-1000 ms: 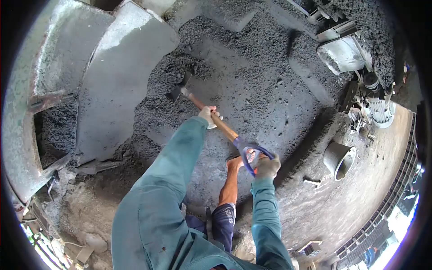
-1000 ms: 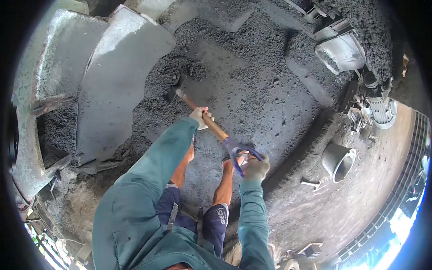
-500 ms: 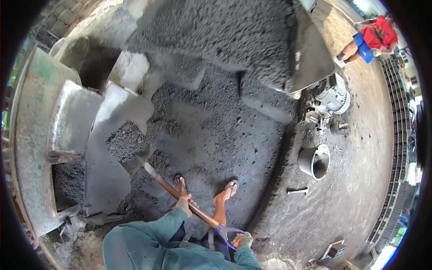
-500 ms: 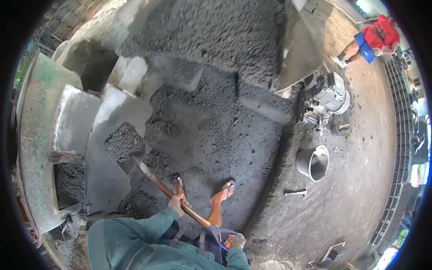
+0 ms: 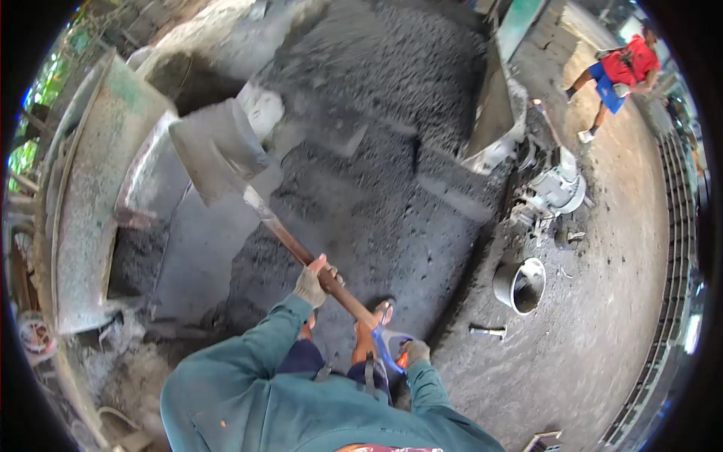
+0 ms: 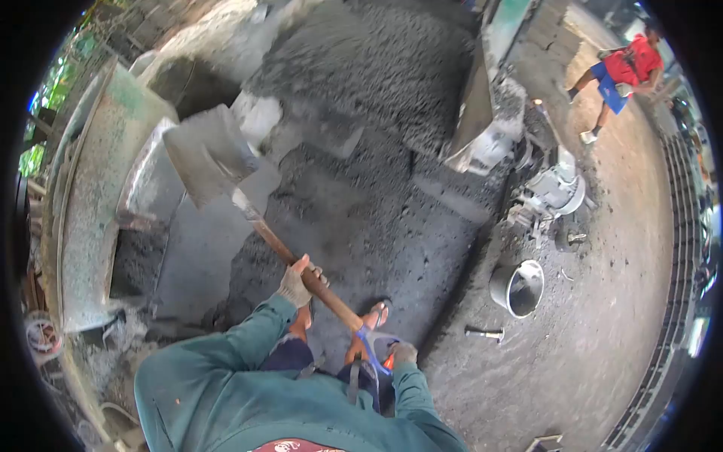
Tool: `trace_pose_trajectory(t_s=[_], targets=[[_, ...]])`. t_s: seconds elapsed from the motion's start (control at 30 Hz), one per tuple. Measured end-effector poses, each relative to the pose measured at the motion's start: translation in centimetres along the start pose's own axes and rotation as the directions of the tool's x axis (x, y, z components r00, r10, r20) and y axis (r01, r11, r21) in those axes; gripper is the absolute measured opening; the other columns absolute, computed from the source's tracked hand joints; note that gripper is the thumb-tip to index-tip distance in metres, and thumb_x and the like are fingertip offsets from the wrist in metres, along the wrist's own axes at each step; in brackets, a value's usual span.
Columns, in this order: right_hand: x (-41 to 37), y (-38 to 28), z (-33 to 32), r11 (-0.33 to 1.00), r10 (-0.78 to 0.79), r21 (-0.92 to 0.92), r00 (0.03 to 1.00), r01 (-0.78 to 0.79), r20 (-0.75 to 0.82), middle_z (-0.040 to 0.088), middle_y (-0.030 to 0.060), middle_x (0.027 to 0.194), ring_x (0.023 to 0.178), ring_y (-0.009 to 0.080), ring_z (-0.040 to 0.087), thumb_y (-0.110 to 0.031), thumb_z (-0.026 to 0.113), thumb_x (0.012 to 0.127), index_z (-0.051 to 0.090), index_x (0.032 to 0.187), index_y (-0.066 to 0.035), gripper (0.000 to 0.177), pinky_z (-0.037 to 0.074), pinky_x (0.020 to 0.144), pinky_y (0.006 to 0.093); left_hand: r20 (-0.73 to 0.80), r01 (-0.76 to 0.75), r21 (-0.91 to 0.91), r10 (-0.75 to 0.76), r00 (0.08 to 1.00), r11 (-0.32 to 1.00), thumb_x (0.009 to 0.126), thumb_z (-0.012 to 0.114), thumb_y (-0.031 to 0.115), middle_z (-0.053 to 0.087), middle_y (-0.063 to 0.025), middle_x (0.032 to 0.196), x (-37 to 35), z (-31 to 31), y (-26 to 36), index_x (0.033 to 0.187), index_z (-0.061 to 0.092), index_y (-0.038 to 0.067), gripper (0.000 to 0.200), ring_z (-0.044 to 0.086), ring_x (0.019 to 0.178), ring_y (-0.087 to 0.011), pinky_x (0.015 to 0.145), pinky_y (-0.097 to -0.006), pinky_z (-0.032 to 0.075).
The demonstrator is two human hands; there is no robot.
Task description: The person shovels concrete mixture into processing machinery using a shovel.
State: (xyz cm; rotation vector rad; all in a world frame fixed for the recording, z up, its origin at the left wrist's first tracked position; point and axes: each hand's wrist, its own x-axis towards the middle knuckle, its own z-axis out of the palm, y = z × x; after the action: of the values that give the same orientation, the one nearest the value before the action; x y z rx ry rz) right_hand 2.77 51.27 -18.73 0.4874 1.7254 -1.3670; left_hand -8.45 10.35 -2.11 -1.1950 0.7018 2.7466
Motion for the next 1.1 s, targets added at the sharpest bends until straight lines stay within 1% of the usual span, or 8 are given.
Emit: trace_pose_trajectory(t_s=[0.03, 0.17, 0.27, 0.43, 0.57, 0.67, 0.77, 1.1], targets=[[0.3, 0.2, -0.7, 0.903, 0.268, 0.365, 0.961, -0.227, -0.065, 0.064, 0.0141, 0.075, 0.059, 0.0300, 0.063, -0.005, 0.054, 0.091, 0.065, 0.100, -0.002, 0.015, 0.049, 0.044, 0.0458, -0.102, 0.069, -0.126, -0.083, 0.991, 0.990, 0.088, 0.072, 0.034, 0.053, -0.0082, 0.069, 0.0, -0.6, -1.3, 0.082, 0.050, 0.012, 0.031, 0.057, 0.062, -0.0289, 0.065, -0.0482, 0.050], [-6.0, -4.7, -1.7, 0.883, 0.330, 0.450, 0.859, -0.134, -0.391, 0.065, 0.0139, 0.073, 0.059, 0.0264, 0.062, 0.002, 0.061, 0.085, 0.062, 0.102, 0.000, 0.018, 0.048, 0.044, 0.0430, -0.440, 0.137, -0.335, -0.283, 0.852, 0.932, 0.094, 0.065, 0.034, 0.046, -0.0056, 0.064, 5.8, -10.6, -12.9, 0.083, 0.046, 0.015, 0.029, 0.050, 0.055, -0.0272, 0.057, -0.0504, 0.046], [-9.6, -8.6, -0.8, 0.950, -0.069, -0.257, 0.687, -0.176, -0.723, 0.064, 0.0107, 0.072, 0.063, 0.0200, 0.060, -0.001, 0.069, 0.082, 0.064, 0.094, 0.000, 0.013, 0.049, 0.055, 0.0365, -0.494, 0.301, -0.456, -0.520, 0.697, 0.837, 0.098, 0.061, 0.034, 0.049, -0.0055, 0.063, 8.9, -14.2, -20.9, 0.084, 0.047, 0.012, 0.029, 0.051, 0.055, -0.0273, 0.066, -0.0526, 0.050], [-11.0, -5.8, -0.7, 0.896, -0.231, -0.407, 0.595, -0.179, -0.770, 0.065, 0.0093, 0.076, 0.070, 0.0178, 0.062, 0.003, 0.069, 0.082, 0.064, 0.090, 0.002, 0.010, 0.052, 0.064, 0.0338, -0.404, 0.422, -0.502, -0.637, 0.657, 0.755, 0.092, 0.067, 0.024, 0.048, -0.0046, 0.063, 9.8, -17.7, -28.8, 0.088, 0.051, 0.013, 0.020, 0.055, 0.056, -0.0258, 0.064, -0.0539, 0.050], [-6.3, -8.3, 9.3, 0.883, -0.062, -0.331, 0.615, -0.333, -0.786, 0.070, 0.0134, 0.083, 0.076, 0.0225, 0.066, -0.003, 0.079, 0.075, 0.067, 0.093, 0.000, 0.021, 0.054, 0.072, 0.0377, -0.437, 0.305, -0.548, -0.577, 0.690, 0.779, 0.089, 0.067, 0.022, 0.051, -0.0071, 0.066, 14.2, -27.3, -25.8, 0.093, 0.050, 0.013, 0.019, 0.055, 0.057, -0.0260, 0.059, -0.0530, 0.049], [-0.2, -3.8, 17.5, 0.922, -0.160, -0.373, 0.785, -0.097, -0.599, 0.070, 0.0111, 0.083, 0.076, 0.0201, 0.066, -0.004, 0.076, 0.076, 0.068, 0.093, -0.001, 0.019, 0.054, 0.074, 0.0343, -0.418, 0.184, -0.311, -0.308, 0.855, 0.932, 0.091, 0.062, 0.023, 0.050, -0.0065, 0.062, 16.7, -37.8, -18.3, 0.087, 0.052, 0.011, 0.016, 0.053, 0.054, -0.0250, 0.055, -0.0493, 0.049], [3.6, -2.0, 23.4, 0.980, -0.076, -0.194, 0.840, -0.035, -0.537, 0.068, 0.0081, 0.079, 0.070, 0.0199, 0.066, 0.003, 0.069, 0.077, 0.068, 0.092, -0.002, 0.016, 0.054, 0.068, 0.0316, -0.546, 0.251, -0.326, -0.398, 0.737, 0.911, 0.088, 0.061, 0.015, 0.047, -0.0038, 0.060, 17.0, -39.6, -8.4, 0.086, 0.051, 0.014, 0.010, 0.051, 0.051, -0.0250, 0.056, -0.0486, 0.049], [-7.8, 4.5, 12.3, 0.927, 0.288, 0.360, 0.810, -0.103, -0.510, 0.057, 0.0117, 0.064, 0.045, 0.0218, 0.053, 0.007, 0.054, 0.089, 0.058, 0.092, 0.000, 0.009, 0.045, 0.037, 0.0386, -0.496, 0.254, -0.244, -0.346, 0.797, 0.936, 0.096, 0.056, 0.017, 0.047, -0.0025, 0.069, 2.6, -27.4, -12.7, 0.092, 0.054, 0.013, 0.006, 0.048, 0.055, -0.0213, 0.059, -0.0474, 0.049]])
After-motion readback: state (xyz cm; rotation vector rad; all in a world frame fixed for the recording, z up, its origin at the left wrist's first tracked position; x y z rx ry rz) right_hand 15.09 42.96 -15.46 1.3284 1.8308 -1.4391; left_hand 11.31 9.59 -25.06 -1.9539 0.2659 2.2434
